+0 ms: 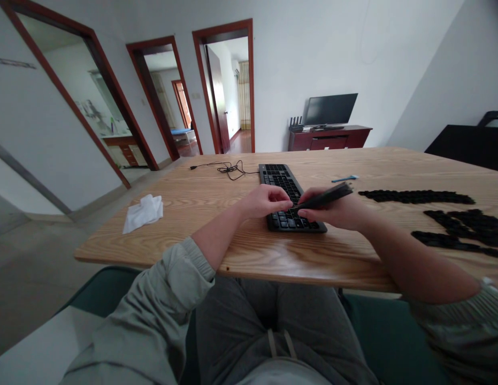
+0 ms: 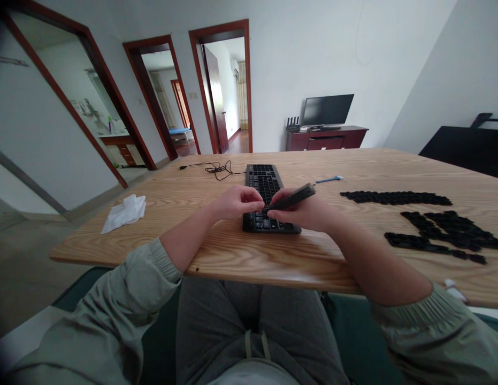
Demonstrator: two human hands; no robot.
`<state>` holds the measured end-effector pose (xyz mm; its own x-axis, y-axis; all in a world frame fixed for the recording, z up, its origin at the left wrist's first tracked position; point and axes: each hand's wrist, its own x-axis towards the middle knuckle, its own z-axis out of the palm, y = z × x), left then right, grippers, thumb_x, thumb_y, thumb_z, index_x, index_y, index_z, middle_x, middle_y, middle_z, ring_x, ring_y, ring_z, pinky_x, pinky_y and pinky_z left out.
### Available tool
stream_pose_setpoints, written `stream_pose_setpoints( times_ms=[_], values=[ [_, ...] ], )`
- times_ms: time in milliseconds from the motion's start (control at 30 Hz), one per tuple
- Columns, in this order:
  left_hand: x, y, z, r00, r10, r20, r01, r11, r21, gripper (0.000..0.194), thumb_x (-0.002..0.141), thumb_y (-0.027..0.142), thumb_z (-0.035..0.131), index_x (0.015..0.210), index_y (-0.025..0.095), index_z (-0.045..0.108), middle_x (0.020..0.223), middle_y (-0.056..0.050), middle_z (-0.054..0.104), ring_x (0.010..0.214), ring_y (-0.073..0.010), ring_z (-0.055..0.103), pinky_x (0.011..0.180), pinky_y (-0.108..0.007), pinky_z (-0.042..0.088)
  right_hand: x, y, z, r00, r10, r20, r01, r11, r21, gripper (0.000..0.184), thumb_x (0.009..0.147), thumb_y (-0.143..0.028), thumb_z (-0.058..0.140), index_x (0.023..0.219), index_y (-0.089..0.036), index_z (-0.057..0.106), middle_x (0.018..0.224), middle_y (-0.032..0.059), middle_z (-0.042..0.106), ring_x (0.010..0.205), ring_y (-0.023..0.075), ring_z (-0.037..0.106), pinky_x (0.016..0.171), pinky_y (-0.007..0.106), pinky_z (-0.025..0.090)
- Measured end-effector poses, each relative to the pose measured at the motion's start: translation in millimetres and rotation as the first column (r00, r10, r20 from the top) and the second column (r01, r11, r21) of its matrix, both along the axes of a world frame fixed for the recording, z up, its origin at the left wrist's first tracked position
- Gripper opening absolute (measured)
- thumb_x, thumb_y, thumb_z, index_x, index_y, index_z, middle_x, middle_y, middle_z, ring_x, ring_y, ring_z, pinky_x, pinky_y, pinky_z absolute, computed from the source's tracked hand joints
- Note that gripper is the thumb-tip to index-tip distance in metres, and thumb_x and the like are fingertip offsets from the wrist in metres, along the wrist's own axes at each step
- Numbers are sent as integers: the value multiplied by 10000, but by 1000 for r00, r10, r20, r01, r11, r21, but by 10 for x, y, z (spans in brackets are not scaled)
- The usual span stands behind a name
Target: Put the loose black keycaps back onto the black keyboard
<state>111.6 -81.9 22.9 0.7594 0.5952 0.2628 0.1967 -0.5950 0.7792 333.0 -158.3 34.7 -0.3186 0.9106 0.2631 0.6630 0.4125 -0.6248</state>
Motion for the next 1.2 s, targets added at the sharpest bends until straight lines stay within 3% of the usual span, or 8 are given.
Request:
stream_pose_setpoints(
  times_ms=[200, 333, 467, 567, 700, 933, 1200],
  values=[
    [-2, -28, 7, 996, -34, -81, 41, 996, 85, 312, 778, 411, 704, 942, 146, 706, 809, -19, 679, 689, -92, 565, 611, -214, 431, -47, -63, -45, 999, -49, 0, 48, 985, 167, 264, 797, -452, 636, 901, -227, 729, 761, 29, 703, 682, 181, 638, 600, 282, 518],
    [-4, 4, -17, 997, 20, -70, -9, 988, 153, 253, 814, 354, 657, 950, 149, 714, 822, -21, 689, 709, -101, 574, 636, -225, 438, -80, -74, -110, 998, -42, -55, 50, 989, 142, 340, 825, -447, 611, 1079, -252, 724, 837, 28, 731, 702, 182, 659, 621, 296, 536],
    [-34, 4, 19, 990, 70, -123, -38, 968, 248, 267, 806, 357, 666, 979, 158, 709, 877, -26, 685, 718, -105, 559, 646, -236, 433, -53, -66, -125, 999, -35, -14, 36, 991, 128, 302, 834, -467, 612, 1029, -275, 740, 813, 19, 734, 720, 192, 669, 640, 304, 546],
    [-56, -8, 48, 988, 80, -134, -37, 955, 293, 388, 749, 433, 728, 1025, 163, 687, 954, -36, 666, 763, -116, 559, 672, -247, 440, -20, -52, -121, 998, -60, 4, 58, 988, 144, 293, 845, -469, 602, 1009, -271, 743, 813, 26, 733, 732, 200, 668, 649, 310, 546],
    [-58, -46, 63, 983, 102, -156, -50, 950, 309, 609, 618, 537, 808, 1075, 167, 649, 1008, -42, 639, 822, -142, 560, 698, -262, 444, -11, -27, -137, 997, -71, 18, 67, 986, 152, 292, 841, -483, 615, 1009, -282, 743, 860, 31, 736, 776, 216, 669, 696, 331, 552],
    [-33, -142, 78, 965, 68, -255, 35, 926, 377, 475, 713, 452, 774, 1083, 180, 650, 1041, -47, 639, 952, -174, 573, 796, -272, 438, -39, -37, -178, 998, -58, 29, 54, 990, 132, 292, 840, -481, 616, 1030, -297, 739, 930, 26, 743, 830, 230, 671, 750, 372, 558],
    [-32, -165, 108, 966, 57, -253, 26, 949, 314, 612, 643, 500, 810, 1135, 186, 627, 1091, -44, 646, 990, -191, 583, 825, -287, 450, -52, -56, -190, 994, -104, -28, 108, 977, 183, 281, 825, -496, 643, 1018, -318, 744, 966, 28, 743, 885, 254, 680, 795, 392, 560]
  ],
)
